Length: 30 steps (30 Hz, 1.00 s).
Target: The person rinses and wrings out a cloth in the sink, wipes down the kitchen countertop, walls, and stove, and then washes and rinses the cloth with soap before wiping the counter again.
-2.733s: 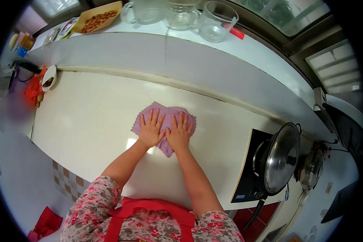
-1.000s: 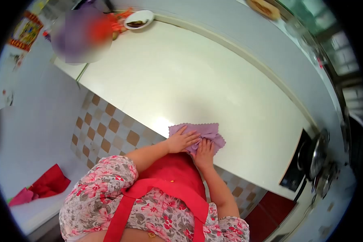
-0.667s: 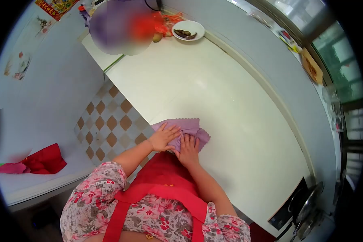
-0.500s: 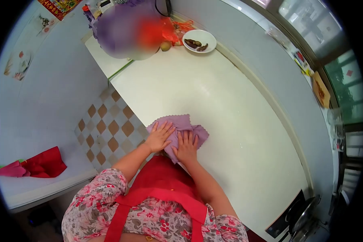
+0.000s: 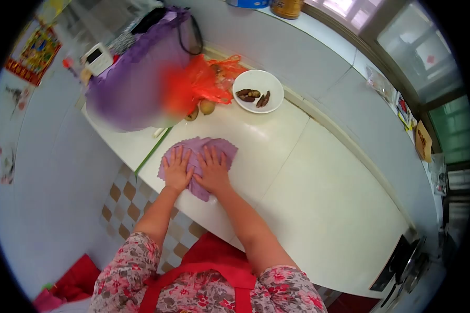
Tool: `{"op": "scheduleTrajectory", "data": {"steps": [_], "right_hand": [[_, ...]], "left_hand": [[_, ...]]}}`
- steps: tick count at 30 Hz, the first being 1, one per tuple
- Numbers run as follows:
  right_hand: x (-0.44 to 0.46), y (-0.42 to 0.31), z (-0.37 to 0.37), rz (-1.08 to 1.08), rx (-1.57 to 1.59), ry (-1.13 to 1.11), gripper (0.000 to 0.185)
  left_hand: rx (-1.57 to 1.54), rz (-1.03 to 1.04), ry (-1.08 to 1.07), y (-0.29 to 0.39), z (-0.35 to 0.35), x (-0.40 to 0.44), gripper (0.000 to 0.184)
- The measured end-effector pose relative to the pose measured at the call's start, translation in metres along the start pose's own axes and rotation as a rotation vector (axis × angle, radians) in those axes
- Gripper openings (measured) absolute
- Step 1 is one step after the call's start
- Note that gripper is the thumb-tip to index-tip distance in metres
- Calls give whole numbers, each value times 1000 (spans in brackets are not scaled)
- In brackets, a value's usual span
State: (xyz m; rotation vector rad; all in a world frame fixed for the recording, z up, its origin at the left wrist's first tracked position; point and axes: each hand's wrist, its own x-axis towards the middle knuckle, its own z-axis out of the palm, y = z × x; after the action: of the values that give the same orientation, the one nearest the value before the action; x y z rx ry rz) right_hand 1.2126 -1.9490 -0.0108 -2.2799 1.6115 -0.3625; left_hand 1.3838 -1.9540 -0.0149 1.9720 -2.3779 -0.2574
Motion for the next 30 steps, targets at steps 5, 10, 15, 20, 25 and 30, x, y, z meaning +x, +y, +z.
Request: {"op": "scheduleTrajectory", "data": {"steps": [5, 10, 15, 20, 25, 30], "right_hand": [[32, 12, 16, 49, 34, 126, 66], [18, 52, -5, 110, 46, 209, 60], [-19, 125, -42, 227, 16, 259, 58], [-85, 216, -81, 349, -15, 306, 59], [-142, 280, -110, 486, -5, 322, 61], [-227, 345, -137, 517, -26, 493, 59]], "left_hand": [[24, -121, 24, 16, 10, 38, 61], [29, -115, 17, 60, 20, 48, 60], [44, 2, 70, 144, 40, 66, 60], [33, 116, 40, 267, 55, 84, 61], [95, 222, 50, 352, 70, 90, 60], [123, 306, 111, 457, 94, 65, 60]]}}
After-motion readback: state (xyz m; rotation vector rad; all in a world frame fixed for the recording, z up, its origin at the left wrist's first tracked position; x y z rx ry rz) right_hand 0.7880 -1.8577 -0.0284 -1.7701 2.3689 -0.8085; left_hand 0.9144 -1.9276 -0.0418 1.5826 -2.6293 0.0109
